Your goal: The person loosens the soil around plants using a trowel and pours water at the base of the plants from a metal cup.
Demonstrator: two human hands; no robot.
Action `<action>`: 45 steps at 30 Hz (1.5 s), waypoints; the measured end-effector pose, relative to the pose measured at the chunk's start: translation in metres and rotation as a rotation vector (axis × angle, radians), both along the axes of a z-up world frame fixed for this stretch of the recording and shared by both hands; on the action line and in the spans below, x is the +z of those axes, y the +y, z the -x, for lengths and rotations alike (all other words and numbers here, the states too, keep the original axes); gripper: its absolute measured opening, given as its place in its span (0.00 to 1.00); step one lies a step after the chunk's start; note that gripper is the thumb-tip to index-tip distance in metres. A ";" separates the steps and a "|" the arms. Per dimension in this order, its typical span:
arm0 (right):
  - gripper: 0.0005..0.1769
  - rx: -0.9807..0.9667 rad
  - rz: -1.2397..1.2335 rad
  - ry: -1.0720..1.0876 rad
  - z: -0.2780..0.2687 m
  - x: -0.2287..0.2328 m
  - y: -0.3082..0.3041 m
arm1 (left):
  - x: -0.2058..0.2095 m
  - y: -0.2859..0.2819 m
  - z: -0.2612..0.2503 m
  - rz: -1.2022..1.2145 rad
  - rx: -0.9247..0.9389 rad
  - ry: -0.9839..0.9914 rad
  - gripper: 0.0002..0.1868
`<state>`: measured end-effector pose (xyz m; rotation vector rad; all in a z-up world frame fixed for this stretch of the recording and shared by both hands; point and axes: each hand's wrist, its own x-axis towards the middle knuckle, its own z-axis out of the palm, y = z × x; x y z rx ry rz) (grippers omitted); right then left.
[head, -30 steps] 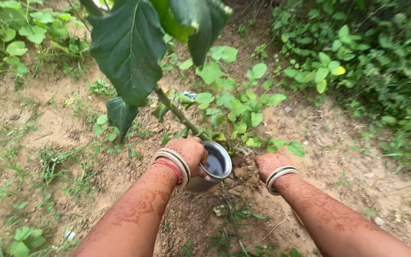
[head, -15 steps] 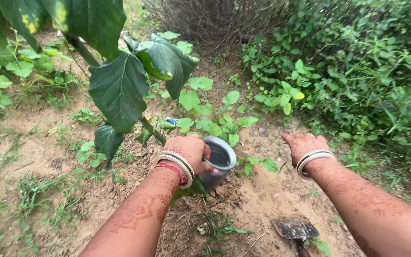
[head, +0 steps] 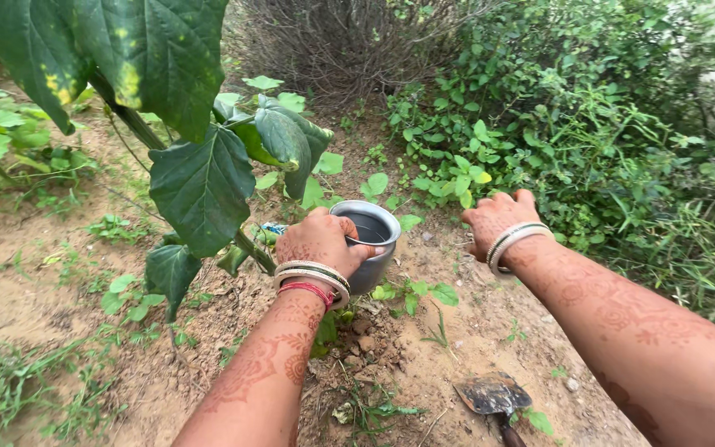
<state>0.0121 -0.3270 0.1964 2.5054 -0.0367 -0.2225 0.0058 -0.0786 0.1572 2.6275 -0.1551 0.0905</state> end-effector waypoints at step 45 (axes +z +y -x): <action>0.48 -0.002 -0.711 0.334 -0.130 -0.140 -0.134 | -0.010 -0.161 -0.050 -0.480 -0.097 0.224 0.32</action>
